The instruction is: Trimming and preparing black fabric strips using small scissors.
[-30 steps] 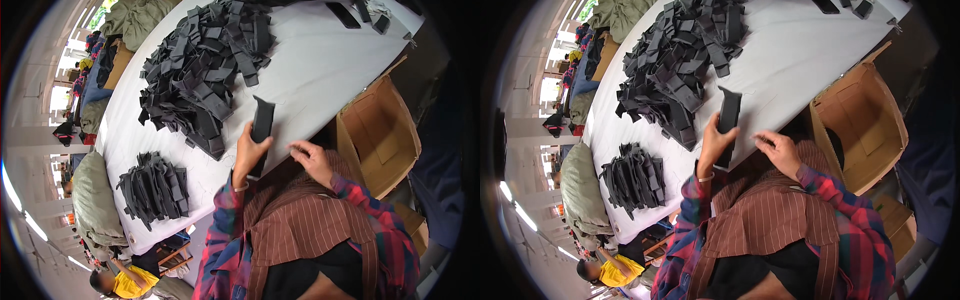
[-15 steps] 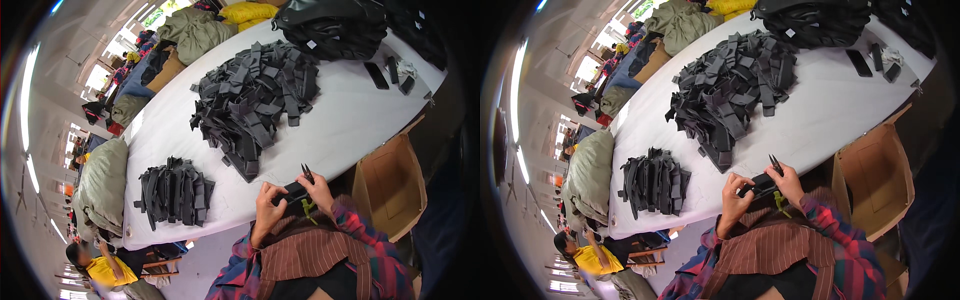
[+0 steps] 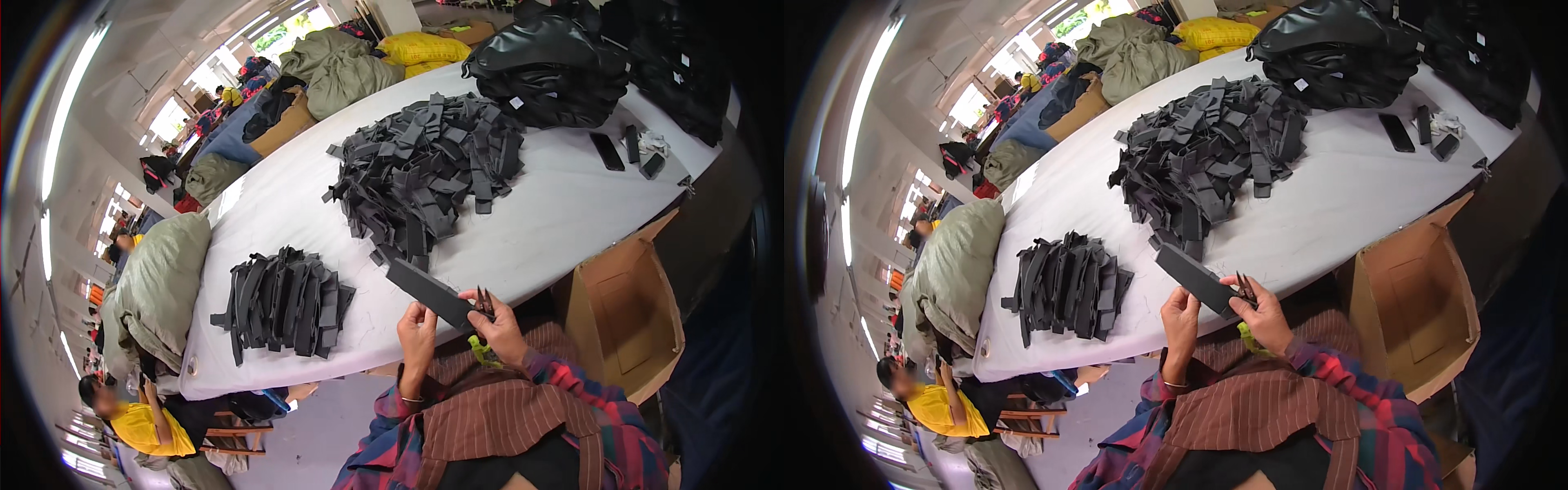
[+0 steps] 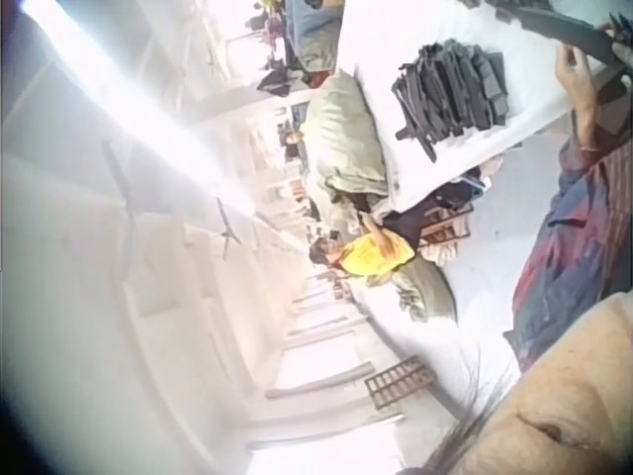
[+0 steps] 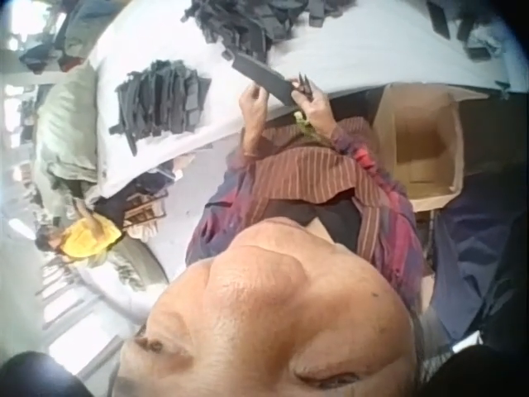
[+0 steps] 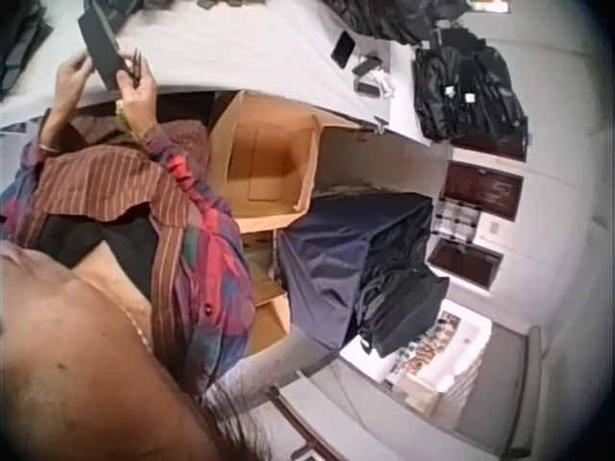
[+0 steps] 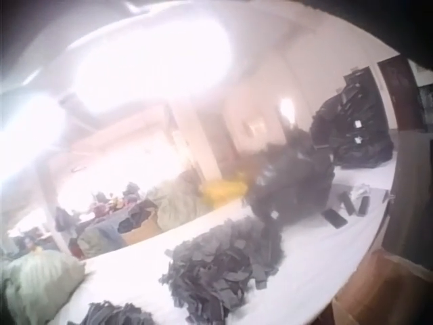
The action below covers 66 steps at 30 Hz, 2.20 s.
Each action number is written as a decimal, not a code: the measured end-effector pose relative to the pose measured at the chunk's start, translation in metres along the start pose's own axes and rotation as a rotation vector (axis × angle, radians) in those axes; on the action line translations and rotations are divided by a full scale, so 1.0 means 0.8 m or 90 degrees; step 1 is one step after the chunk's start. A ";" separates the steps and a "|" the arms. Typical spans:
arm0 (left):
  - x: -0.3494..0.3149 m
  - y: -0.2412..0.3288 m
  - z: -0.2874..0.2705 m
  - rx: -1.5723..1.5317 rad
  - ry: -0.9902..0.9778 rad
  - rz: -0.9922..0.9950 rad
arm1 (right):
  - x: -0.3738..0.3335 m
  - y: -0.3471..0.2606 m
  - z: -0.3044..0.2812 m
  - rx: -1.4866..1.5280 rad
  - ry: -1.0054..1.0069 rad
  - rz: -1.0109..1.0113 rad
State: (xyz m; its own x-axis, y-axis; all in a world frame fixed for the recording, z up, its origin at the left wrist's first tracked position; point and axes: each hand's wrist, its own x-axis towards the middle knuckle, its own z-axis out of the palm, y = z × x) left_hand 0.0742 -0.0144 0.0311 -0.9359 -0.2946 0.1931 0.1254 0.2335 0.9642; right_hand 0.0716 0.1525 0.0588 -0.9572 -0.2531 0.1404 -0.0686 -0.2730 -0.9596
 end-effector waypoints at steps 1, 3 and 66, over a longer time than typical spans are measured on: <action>-0.009 0.001 -0.002 -0.085 -0.032 -0.043 | -0.007 0.006 0.004 0.011 -0.002 0.015; -0.028 -0.001 -0.010 -0.194 -0.120 -0.094 | -0.021 0.010 0.010 0.015 -0.006 0.040; -0.046 -0.022 0.023 -0.381 -0.111 -0.048 | -0.007 0.006 -0.010 -0.523 0.020 -0.198</action>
State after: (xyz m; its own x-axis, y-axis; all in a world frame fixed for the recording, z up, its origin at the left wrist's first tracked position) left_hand 0.1005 0.0091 0.0039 -0.9829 -0.1224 0.1373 0.1727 -0.3562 0.9183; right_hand 0.0741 0.1603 0.0512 -0.8678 -0.2498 0.4297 -0.4970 0.4324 -0.7524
